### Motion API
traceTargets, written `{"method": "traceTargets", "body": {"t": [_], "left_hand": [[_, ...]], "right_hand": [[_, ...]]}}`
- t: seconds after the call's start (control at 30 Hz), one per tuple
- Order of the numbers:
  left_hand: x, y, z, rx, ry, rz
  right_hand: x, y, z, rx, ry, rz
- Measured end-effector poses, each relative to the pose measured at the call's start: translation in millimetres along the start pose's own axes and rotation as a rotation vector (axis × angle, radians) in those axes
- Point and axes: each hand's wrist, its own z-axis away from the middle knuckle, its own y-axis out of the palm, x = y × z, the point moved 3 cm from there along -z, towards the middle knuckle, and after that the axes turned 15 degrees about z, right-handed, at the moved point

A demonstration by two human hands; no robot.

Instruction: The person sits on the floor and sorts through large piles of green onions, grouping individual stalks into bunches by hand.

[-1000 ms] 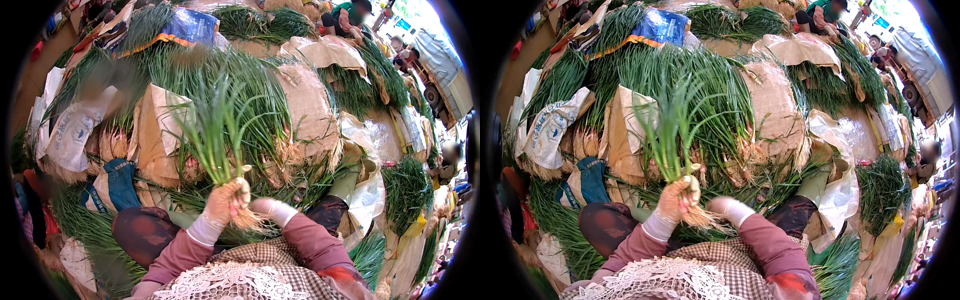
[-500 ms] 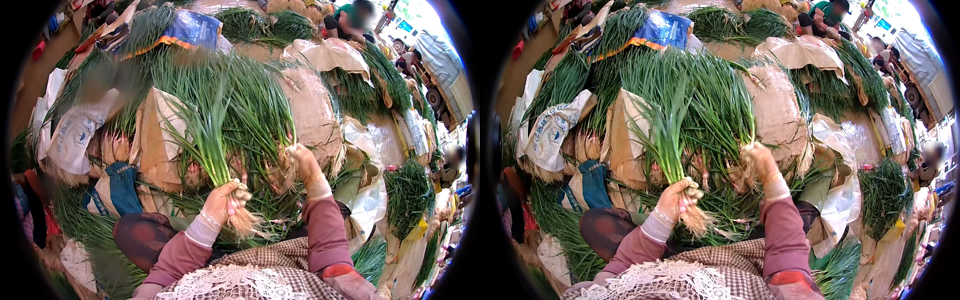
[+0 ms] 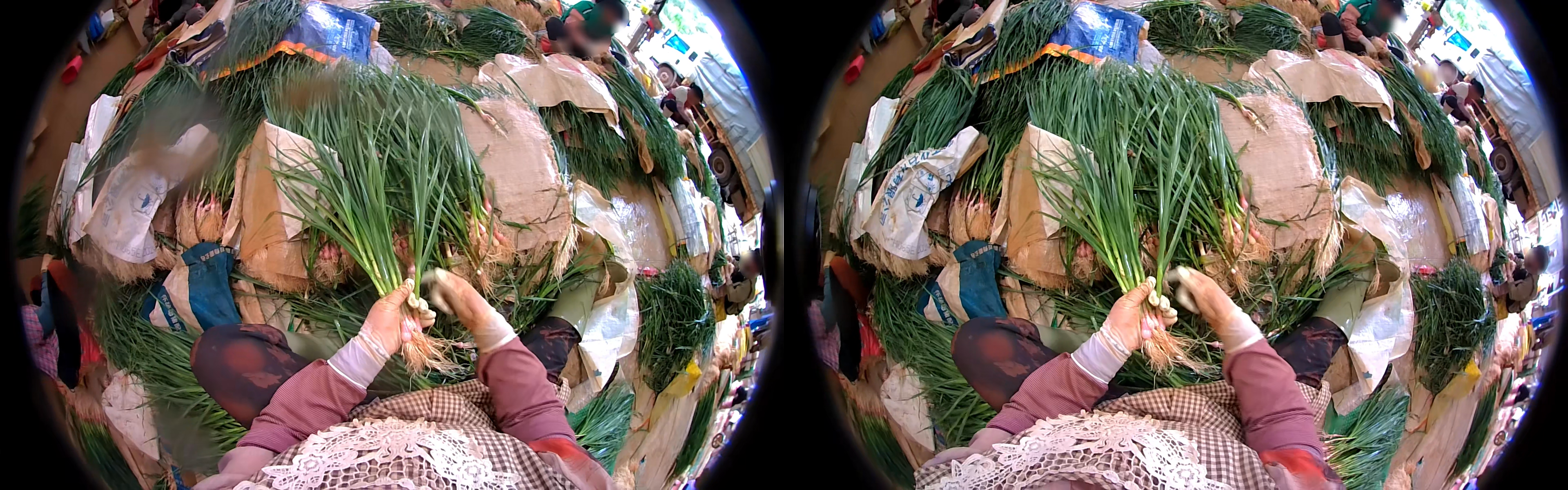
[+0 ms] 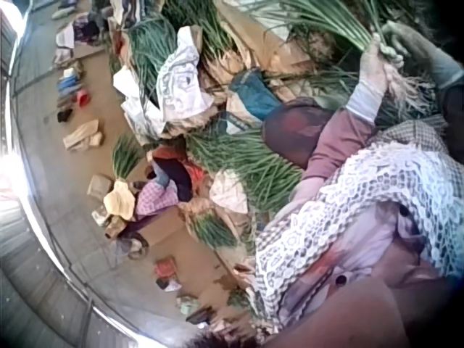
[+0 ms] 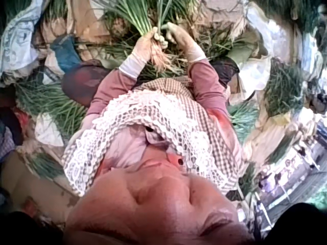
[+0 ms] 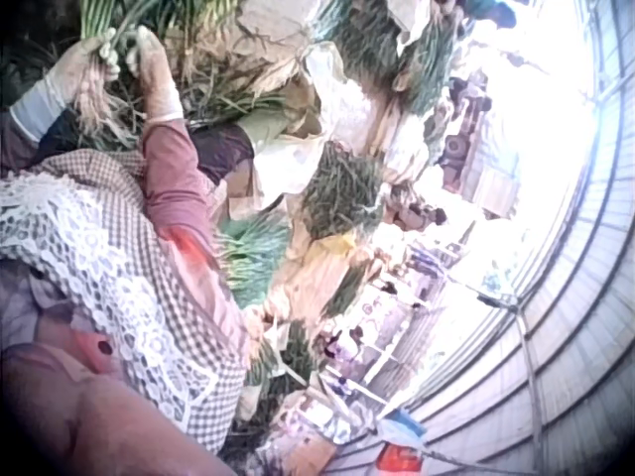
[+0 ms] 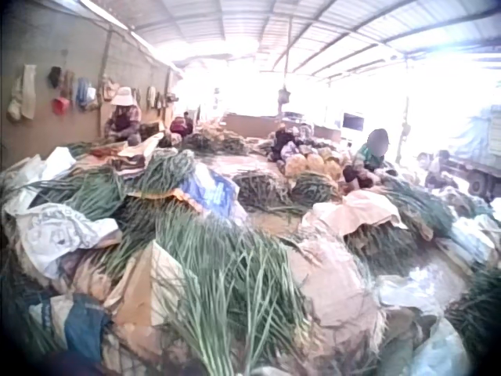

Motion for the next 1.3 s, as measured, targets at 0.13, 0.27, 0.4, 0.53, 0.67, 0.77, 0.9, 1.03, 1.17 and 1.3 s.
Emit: {"method": "traceTargets", "body": {"t": [0.13, 0.27, 0.4, 0.53, 0.67, 0.77, 0.9, 1.03, 1.17, 1.3], "left_hand": [[15, 17, 0, 0.106, -0.012, -0.041], [13, 38, 12, 0.191, 0.033, 0.032], [-1, 23, 6, 0.0, 0.083, -0.065], [6, 21, 7, 0.18, -0.076, -0.222], [5, 57, 22, 0.346, 0.114, -0.31], [-12, 47, 17, 0.241, 0.062, -0.168], [-5, 26, 2, 0.042, 0.022, -0.184], [1, 6, -9, 0.222, -0.119, -0.095], [4, 4, -12, -0.023, -0.026, -0.256], [0, -2, -14, 0.041, -0.041, -0.209]], "right_hand": [[-23, 20, -27, -0.34, 0.134, -0.333], [-69, 17, -12, 0.54, 0.53, 1.247], [-52, -5, -10, 0.011, 0.132, 0.825], [14, -81, -18, -0.727, 0.309, 0.623], [-20, -119, -25, -0.559, 0.232, 1.131], [3, -110, -18, -0.393, 0.089, 0.163], [-20, -105, -9, -0.231, 0.318, 0.621], [0, -76, 13, -0.187, 0.243, 0.251], [7, -45, 25, -0.193, 0.082, 0.26], [-7, -4, 40, 0.191, 0.035, 0.451]]}}
